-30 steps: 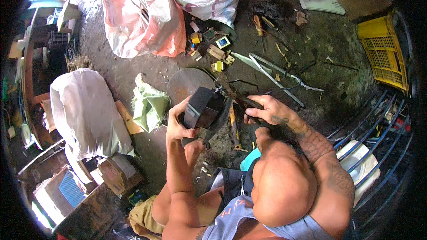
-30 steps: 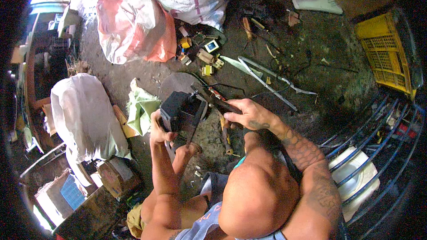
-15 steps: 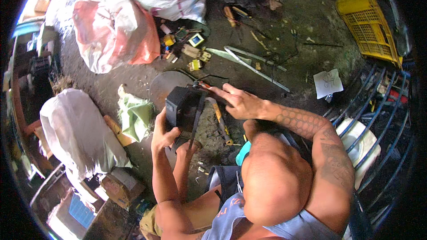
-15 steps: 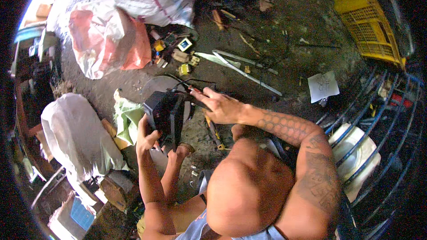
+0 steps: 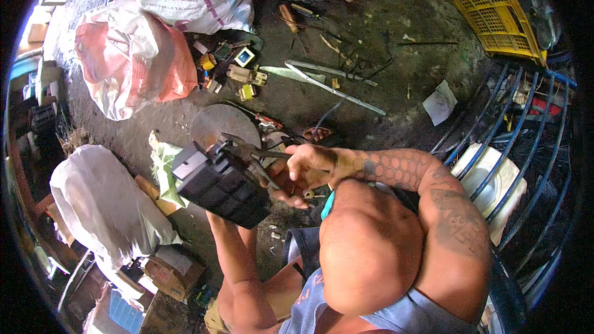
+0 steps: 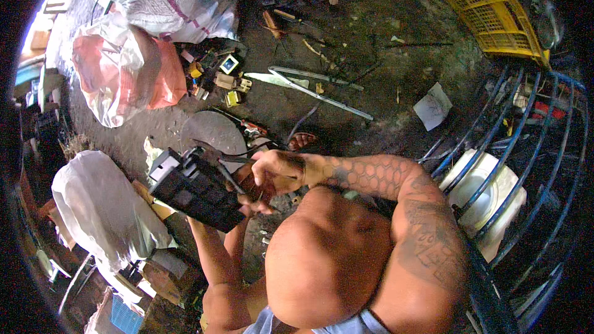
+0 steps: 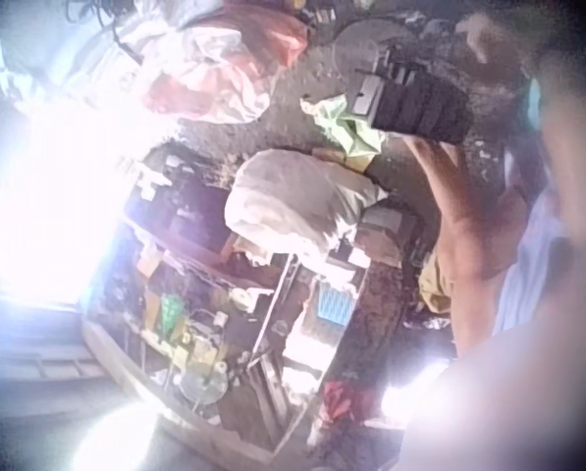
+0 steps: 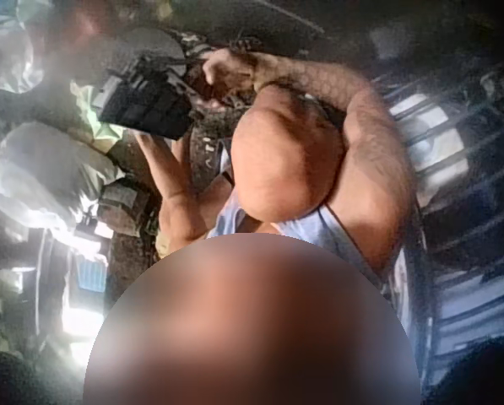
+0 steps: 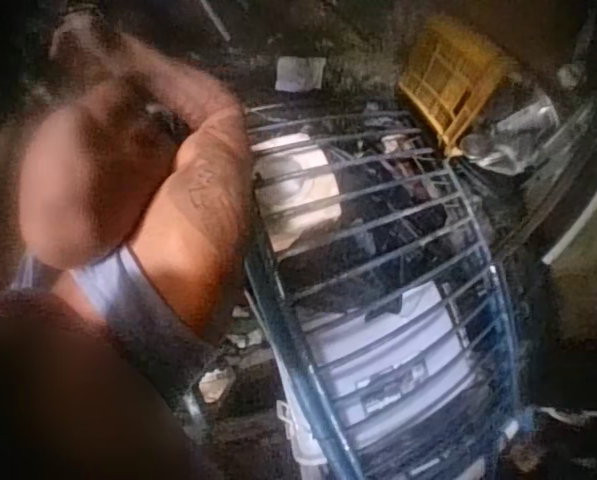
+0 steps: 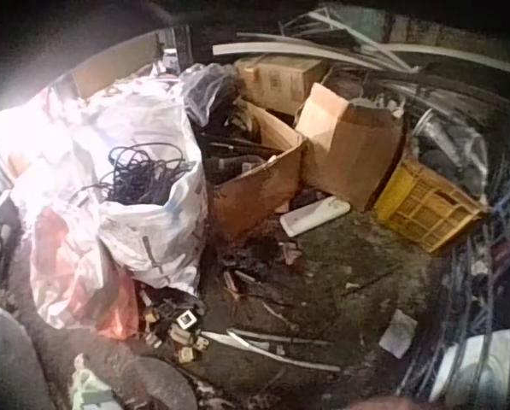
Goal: The person sits on the floor and uses pliers to pry open and dismantle several black plastic electronic housings. They remove internal components and wires, then set the parts aside. The person also handles a white plastic piece and a cylindrical device, inspecting them before continuing to disassemble other items.
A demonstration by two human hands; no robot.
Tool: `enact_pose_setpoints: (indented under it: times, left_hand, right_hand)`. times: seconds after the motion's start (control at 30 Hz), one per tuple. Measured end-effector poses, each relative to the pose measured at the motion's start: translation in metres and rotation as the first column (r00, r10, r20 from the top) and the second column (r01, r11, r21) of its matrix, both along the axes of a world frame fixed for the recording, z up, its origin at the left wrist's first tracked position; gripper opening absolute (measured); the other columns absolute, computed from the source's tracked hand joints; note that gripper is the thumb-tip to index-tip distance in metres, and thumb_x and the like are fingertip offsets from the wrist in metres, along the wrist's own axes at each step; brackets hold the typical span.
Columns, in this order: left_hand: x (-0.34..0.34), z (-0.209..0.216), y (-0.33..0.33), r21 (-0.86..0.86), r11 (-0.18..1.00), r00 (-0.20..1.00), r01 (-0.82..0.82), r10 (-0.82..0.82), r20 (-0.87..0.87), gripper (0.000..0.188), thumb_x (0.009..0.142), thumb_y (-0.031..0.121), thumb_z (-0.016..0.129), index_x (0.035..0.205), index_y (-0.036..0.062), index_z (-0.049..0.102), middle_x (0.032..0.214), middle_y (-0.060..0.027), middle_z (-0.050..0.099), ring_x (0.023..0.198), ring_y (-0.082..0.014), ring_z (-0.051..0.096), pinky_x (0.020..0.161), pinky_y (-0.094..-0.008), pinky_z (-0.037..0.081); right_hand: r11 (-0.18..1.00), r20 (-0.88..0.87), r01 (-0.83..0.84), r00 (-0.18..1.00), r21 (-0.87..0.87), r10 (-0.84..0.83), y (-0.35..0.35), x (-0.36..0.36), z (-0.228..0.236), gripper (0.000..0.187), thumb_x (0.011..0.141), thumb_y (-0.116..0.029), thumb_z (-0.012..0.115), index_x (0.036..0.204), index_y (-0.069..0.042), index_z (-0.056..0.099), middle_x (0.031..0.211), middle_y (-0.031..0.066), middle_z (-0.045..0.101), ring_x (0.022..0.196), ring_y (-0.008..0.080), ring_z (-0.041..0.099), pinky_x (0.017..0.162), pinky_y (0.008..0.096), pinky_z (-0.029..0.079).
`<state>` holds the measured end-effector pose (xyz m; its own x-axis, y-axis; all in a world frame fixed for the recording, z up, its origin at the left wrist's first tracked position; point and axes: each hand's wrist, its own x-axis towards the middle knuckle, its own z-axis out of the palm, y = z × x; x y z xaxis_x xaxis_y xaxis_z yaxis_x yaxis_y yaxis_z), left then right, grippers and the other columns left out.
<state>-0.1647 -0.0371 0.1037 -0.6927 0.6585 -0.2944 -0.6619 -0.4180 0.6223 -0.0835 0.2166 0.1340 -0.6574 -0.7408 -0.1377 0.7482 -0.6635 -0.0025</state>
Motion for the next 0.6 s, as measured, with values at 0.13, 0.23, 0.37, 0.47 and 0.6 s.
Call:
enact_pose_setpoints:
  times: [0.13,0.23,0.37,0.47,0.6]
  left_hand:
    - [0.006,-0.024,0.008,-0.040,0.997,0.975,-0.073,0.080,0.209,0.095,0.073,0.053,0.069,0.142,0.0030,0.028,0.136,-0.0178,0.044,0.115,-0.0344,0.053,0.097,-0.0504,0.044]
    - [0.001,-0.037,-0.004,-0.083,0.994,0.976,-0.076,0.091,0.198,0.094,0.073,0.052,0.069,0.142,0.0024,0.029,0.135,-0.0174,0.045,0.114,-0.0337,0.054,0.097,-0.0496,0.044]
    - [-0.014,-0.035,-0.029,-0.202,0.979,0.998,-0.039,0.028,-0.059,0.092,0.073,0.050,0.069,0.141,0.0017,0.030,0.134,-0.0169,0.046,0.114,-0.0327,0.054,0.097,-0.0486,0.045]
    - [-0.024,-0.018,-0.036,-0.510,0.856,0.973,-0.084,-0.039,-0.226,0.077,0.068,0.035,0.070,0.131,0.0003,0.044,0.125,-0.0134,0.054,0.108,-0.0266,0.057,0.092,-0.0412,0.047]
    - [-0.031,0.023,-0.025,-0.731,0.672,0.930,-0.120,-0.181,-0.320,0.060,0.054,0.019,0.066,0.111,0.0005,0.059,0.111,-0.0132,0.060,0.099,-0.0246,0.058,0.089,-0.0363,0.044]
  right_hand:
    - [0.916,0.086,-0.042,0.993,-0.400,0.083,-0.003,0.004,-0.003,0.051,0.072,-0.015,0.049,0.118,0.006,0.051,0.081,0.0240,0.059,0.058,0.0293,0.058,0.047,0.0397,0.050]
    - [0.925,-0.039,-0.173,0.985,-0.338,0.171,0.008,-0.003,-0.008,0.048,0.079,-0.019,0.050,0.119,0.008,0.051,0.085,0.0258,0.061,0.059,0.0316,0.061,0.049,0.0404,0.051]
    - [0.523,-0.296,0.152,0.933,0.838,0.203,0.031,-0.020,-0.013,0.036,0.087,-0.028,0.062,0.109,0.001,0.060,0.079,0.0050,0.062,0.073,0.0123,0.057,0.069,0.0277,0.047]
    - [0.570,-0.407,0.196,0.873,0.798,0.270,0.034,-0.026,-0.017,0.025,0.088,-0.022,0.058,0.100,0.000,0.062,0.075,0.0012,0.057,0.070,0.0094,0.053,0.069,0.0278,0.047]
    - [0.465,-0.651,0.480,0.678,0.744,0.341,0.031,-0.020,-0.019,0.055,0.080,-0.005,0.055,0.133,0.001,0.044,0.113,0.0224,0.061,0.106,0.0286,0.059,0.096,0.0360,0.042]
